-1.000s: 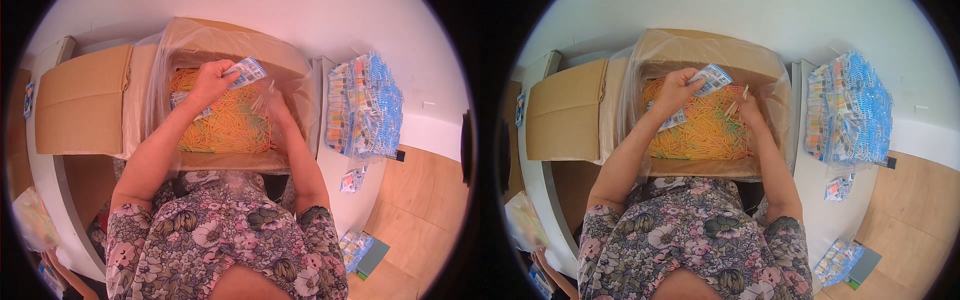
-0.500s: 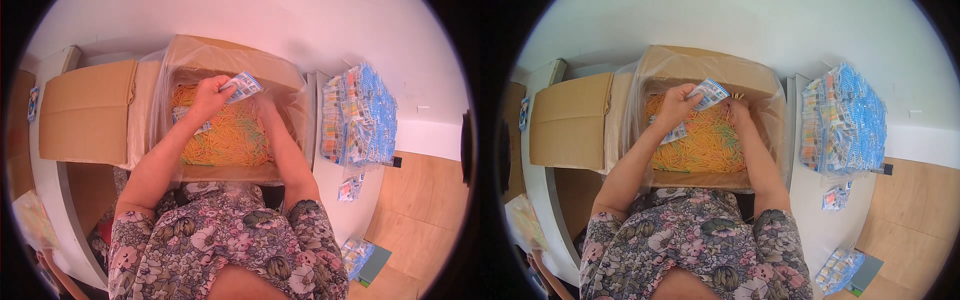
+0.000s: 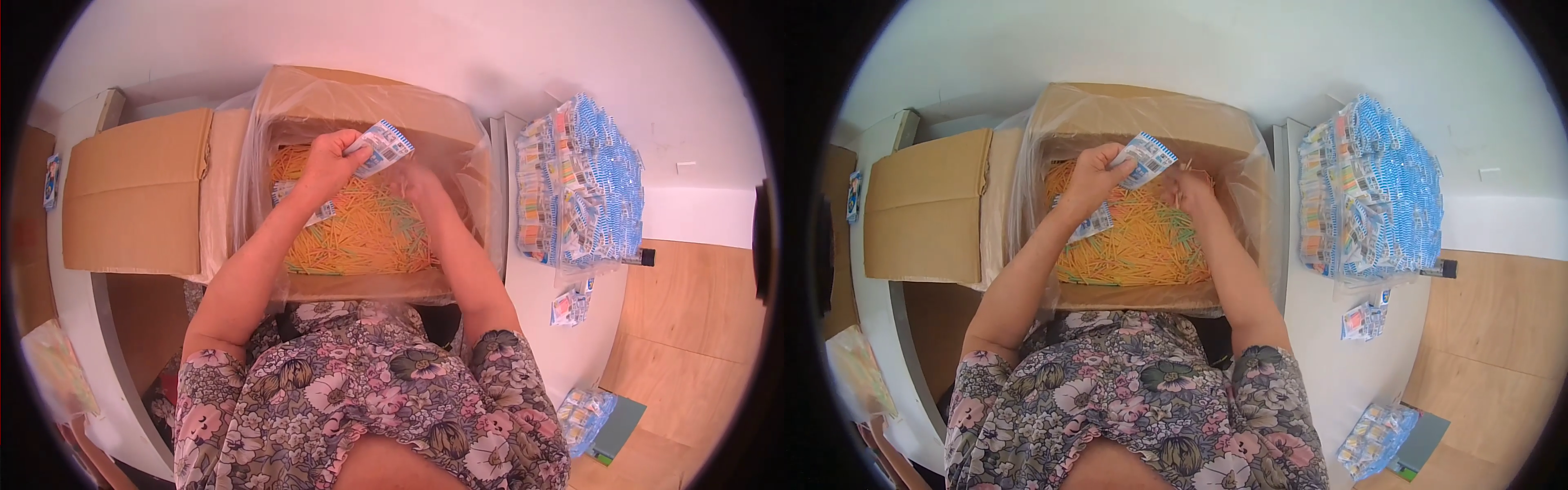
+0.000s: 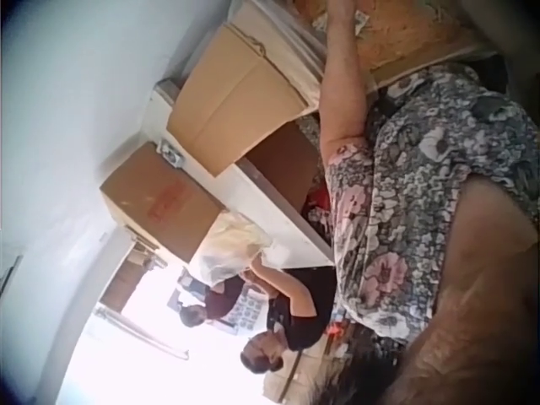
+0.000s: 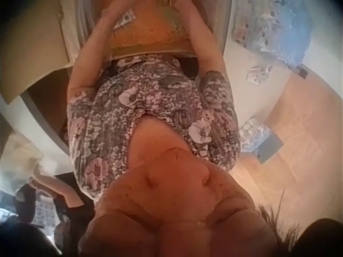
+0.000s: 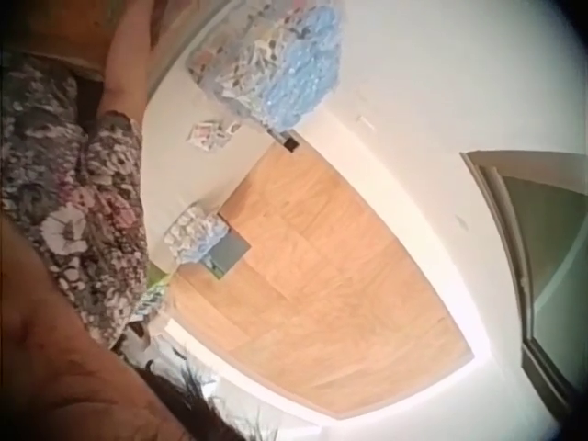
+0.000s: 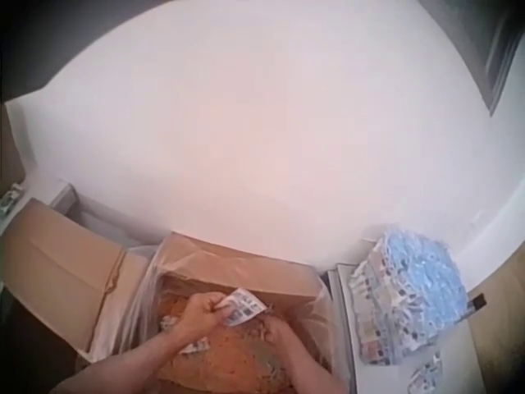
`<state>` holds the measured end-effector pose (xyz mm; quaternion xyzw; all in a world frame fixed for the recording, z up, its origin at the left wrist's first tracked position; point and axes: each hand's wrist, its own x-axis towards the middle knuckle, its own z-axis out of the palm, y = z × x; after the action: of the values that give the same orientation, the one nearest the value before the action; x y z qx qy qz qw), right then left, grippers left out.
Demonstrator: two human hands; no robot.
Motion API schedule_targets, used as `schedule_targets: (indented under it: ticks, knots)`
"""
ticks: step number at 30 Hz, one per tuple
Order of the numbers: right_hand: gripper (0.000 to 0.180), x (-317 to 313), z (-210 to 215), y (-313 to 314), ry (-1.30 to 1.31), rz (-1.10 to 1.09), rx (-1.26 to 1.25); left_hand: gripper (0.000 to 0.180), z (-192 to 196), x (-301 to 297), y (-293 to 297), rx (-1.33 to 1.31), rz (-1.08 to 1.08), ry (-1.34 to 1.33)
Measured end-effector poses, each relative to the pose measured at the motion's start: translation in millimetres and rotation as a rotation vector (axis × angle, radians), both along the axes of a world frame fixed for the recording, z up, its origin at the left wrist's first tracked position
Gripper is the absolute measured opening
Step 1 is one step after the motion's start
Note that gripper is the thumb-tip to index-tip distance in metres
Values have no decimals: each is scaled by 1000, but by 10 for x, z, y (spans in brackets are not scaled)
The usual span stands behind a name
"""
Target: Packaging toothpicks from a bulk box into small plastic packets.
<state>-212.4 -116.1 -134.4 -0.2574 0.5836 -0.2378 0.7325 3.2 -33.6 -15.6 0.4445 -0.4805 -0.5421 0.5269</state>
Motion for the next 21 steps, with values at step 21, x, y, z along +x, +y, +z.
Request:
schedule_targets:
  ticks: [21]
  knots:
    - [53, 433, 1504, 967, 12, 12, -570, 15, 49, -120, 335, 167, -648, 244]
